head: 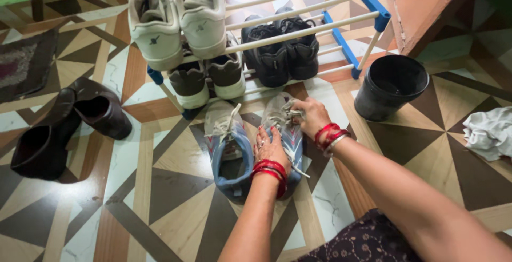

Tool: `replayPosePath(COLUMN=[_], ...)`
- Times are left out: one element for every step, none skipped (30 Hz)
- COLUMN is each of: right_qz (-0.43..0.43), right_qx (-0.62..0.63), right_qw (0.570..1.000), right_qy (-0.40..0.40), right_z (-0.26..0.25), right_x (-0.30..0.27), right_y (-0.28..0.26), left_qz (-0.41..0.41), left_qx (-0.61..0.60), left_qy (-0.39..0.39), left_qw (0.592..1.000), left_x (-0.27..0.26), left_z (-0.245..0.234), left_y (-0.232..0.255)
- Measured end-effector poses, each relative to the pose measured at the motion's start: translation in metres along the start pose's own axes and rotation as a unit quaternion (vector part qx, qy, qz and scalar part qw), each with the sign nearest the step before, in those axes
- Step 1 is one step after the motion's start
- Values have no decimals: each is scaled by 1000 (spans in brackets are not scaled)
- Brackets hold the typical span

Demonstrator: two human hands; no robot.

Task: The person sits on the floor and wipes a pair of blue sneakers with a cloth, then places them on a shoe rack. The person continues to wipe the sneakers with the cloth.

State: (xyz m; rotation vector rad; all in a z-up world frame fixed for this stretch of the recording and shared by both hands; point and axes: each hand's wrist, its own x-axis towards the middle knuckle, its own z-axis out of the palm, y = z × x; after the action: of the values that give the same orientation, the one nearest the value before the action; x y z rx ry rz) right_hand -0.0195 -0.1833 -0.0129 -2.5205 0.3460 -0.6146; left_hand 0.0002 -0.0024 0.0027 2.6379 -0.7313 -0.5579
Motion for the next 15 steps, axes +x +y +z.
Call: replayPosePath(right_qz=[-16,-34,-46,-56,-70,-83,-96,-116,-135,-154,-98,-41,-23,-7,7], right_qx=[-2,-6,15,37,50,63,77,68,58,49,-6,-58,-34,-12,-26], right_qw=[1000,999,998,994,988,980,971,973,975,976,987,992,998,1000,1000], right_qy=[-8,-13,-51,-89,-131,-169,-207,-186,-165,-145,-124,-102,-54,-3,5], right_z=[-3,-8,-15,-22,-26,-29,-30,-29,-26,-22,-16,-7,-2,3,7], right_x=[-13,-23,-36,-51,-63,-71,-73,-70,-61,-50,-35,-18,-6,5,10], right_y=[-3,-9,-14,-18,-22,-25,-26,-24,-21,-15,-8,-4,0,1,0], left_qz=[-1,-1,-2,-2,-3,-3,-2,0,1,2,7,10,12,12,12], left_qx=[-7,-7,-7,-5,-12,-17,-22,-17,-12,-7,-6,-2,1,-3,-6], left_qy=[2,2,3,3,-4,-11,-18,-10,-3,3,5,7,8,9,11], left_qw=[1000,1000,1000,1000,1000,1000,1000,1000,1000,1000,1000,1000,1000,1000,1000], left_x=[-3,-4,-4,-5,-7,-7,-8,-7,-6,-6,-4,-4,-5,-3,-1], left_z=[0,-1,-3,-4,-4,-5,-6,-6,-6,-4,-2,0,1,1,1], left_y=[1,2,4,4,4,4,3,3,3,3,4,2,0,0,0])
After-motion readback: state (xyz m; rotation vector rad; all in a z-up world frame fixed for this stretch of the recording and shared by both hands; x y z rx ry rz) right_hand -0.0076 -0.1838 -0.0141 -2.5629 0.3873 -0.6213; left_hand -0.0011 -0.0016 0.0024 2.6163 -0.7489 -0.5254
